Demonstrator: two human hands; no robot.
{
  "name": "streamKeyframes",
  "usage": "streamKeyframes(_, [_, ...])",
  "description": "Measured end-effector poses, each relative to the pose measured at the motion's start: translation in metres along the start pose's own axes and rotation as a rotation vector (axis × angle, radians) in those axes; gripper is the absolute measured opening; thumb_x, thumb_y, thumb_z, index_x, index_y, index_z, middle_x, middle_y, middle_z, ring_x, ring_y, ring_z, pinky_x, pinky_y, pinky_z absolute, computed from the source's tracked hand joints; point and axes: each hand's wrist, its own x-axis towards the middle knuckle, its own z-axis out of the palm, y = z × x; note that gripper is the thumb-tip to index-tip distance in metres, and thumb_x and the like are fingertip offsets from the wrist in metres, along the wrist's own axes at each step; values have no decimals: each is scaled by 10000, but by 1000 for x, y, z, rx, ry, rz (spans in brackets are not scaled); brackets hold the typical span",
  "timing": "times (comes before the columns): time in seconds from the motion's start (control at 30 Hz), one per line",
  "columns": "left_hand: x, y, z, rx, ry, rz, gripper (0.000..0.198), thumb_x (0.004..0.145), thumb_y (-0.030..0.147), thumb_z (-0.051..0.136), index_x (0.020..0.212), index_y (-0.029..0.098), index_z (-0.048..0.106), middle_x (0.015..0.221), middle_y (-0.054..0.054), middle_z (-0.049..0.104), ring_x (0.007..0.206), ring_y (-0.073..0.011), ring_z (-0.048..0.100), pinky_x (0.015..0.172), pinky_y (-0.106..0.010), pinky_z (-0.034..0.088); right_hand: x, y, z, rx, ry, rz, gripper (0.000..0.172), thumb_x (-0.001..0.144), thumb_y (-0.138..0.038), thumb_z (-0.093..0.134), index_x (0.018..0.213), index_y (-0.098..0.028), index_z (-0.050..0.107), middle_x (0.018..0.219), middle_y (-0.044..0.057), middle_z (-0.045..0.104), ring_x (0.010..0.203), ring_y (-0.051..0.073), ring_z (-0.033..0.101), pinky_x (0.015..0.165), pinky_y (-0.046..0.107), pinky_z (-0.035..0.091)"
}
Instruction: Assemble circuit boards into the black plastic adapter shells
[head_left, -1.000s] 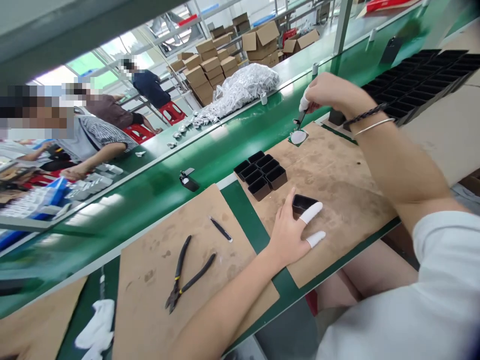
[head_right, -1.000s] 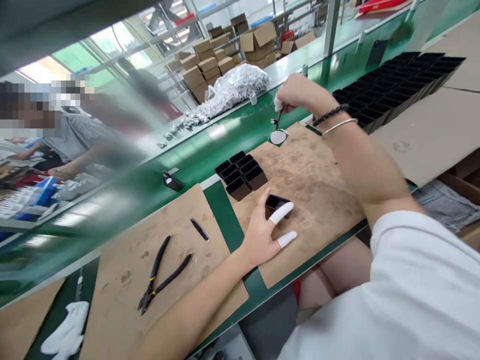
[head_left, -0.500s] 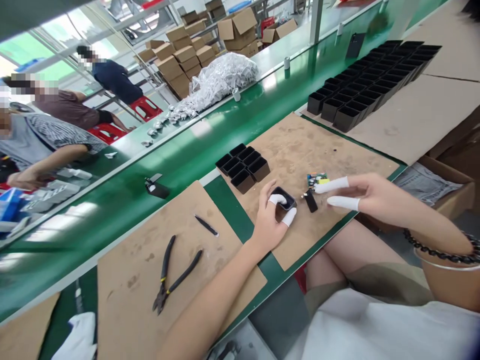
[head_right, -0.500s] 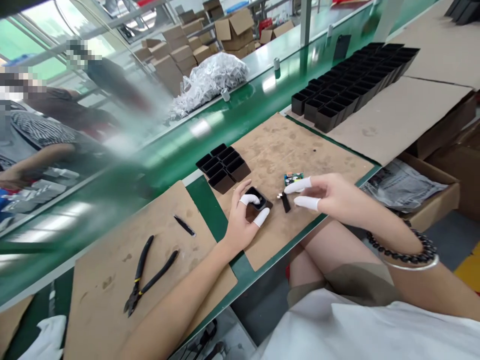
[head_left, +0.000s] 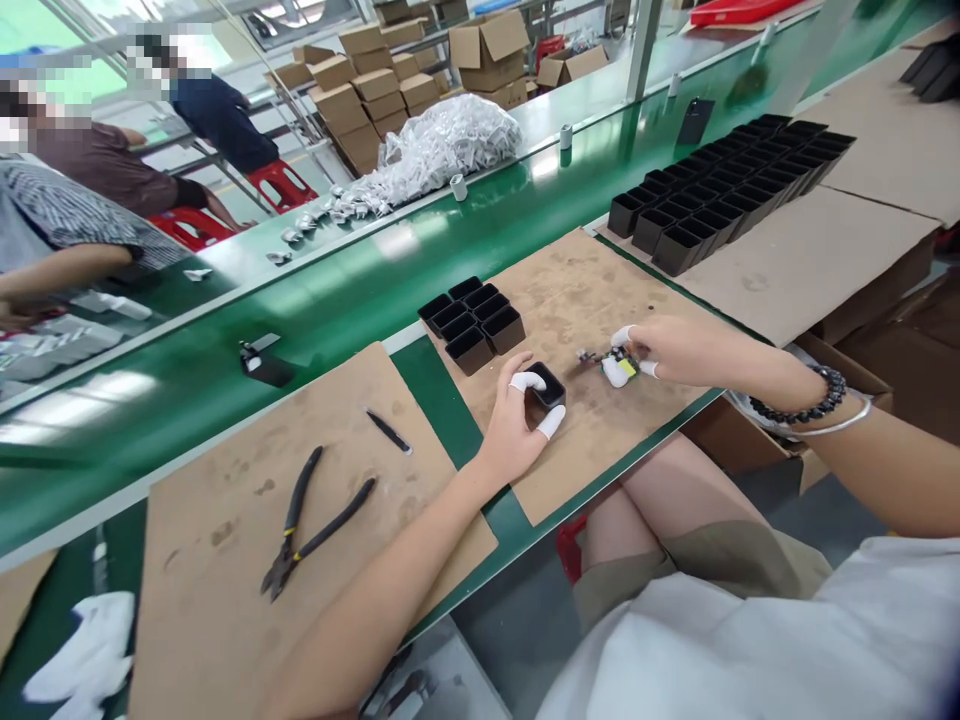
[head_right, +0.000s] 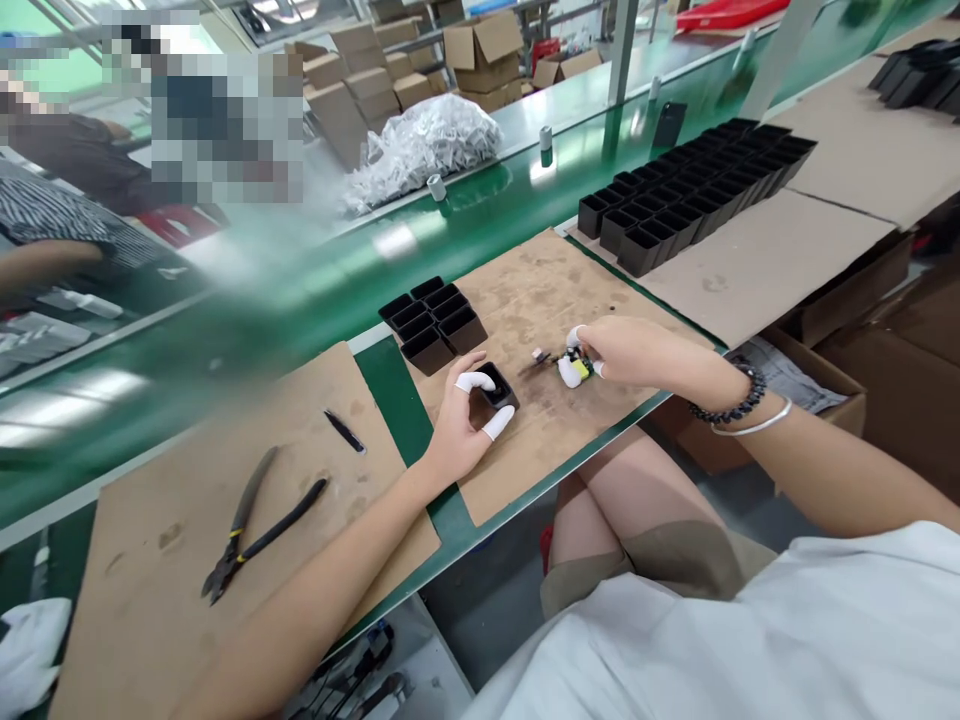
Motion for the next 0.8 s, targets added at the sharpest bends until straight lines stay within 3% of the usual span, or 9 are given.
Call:
streamKeyframes(0.1, [1,-1,0,-47,0,-2,302,885,224,677,1094,239,460,1477,-172,501,1429,-316,513,1164,-546,443,-9,3,3,-69,-14,38,178,796,-263,631,968,-229,662,856,85,719,765,279,662,633,349,387])
streamKeyframes(0.27, [3,0,0,-204,-50,-140,468,858,285,706,1237,228,437,1255,-124,637,1170,-279,683,1070,-494,536,-6,-2,9,138,20,-16,395,837,-446,673,1155,-213,688,1091,111,730,934,282,682,733,337,466])
streamKeyframes(0.4, [4,0,-1,-355,-67,-244,720,819,336,782,1385,240,348,1410,-150,603,1342,-288,622,1197,-505,461,3,-10,9,119,27,20,386,793,-427,706,1093,-185,731,1061,120,740,885,273,688,705,329,461])
streamKeyframes(0.5, [6,-2,-2,-370,-98,-261,732,787,380,823,1372,233,409,1408,-146,617,1360,-308,612,1197,-508,467,6,-12,2,118,34,33,285,763,-391,711,975,-206,758,973,105,758,869,282,695,695,335,455])
streamKeyframes(0.57, [6,-4,-2,-338,-115,-248,668,793,365,811,1342,223,457,1382,-144,635,1343,-317,624,1180,-508,485,4,-10,1,311,48,76,308,704,-380,758,966,-219,765,967,88,775,884,293,708,733,352,492])
streamKeyframes(0.63, [6,-5,-2,-323,-122,-237,628,811,328,781,1343,222,466,1352,-139,657,1302,-309,652,1156,-506,506,1,-9,6,702,101,132,382,647,-385,809,993,-232,756,991,67,787,929,296,723,806,375,540])
streamKeyframes(0.73, [5,-6,-2,-328,-112,-227,600,807,308,775,1326,216,487,1315,-133,678,1251,-303,679,1132,-506,527,-7,-16,24,1315,229,171,427,585,-358,870,973,-251,727,1000,40,785,993,274,729,909,393,566])
streamKeyframes(0.8, [5,-5,-1,-330,-103,-218,614,789,310,797,1321,216,507,1323,-135,677,1253,-312,678,1130,-512,530,-11,-27,38,1560,282,169,414,557,-313,886,932,-258,720,989,26,780,1000,259,727,952,400,565])
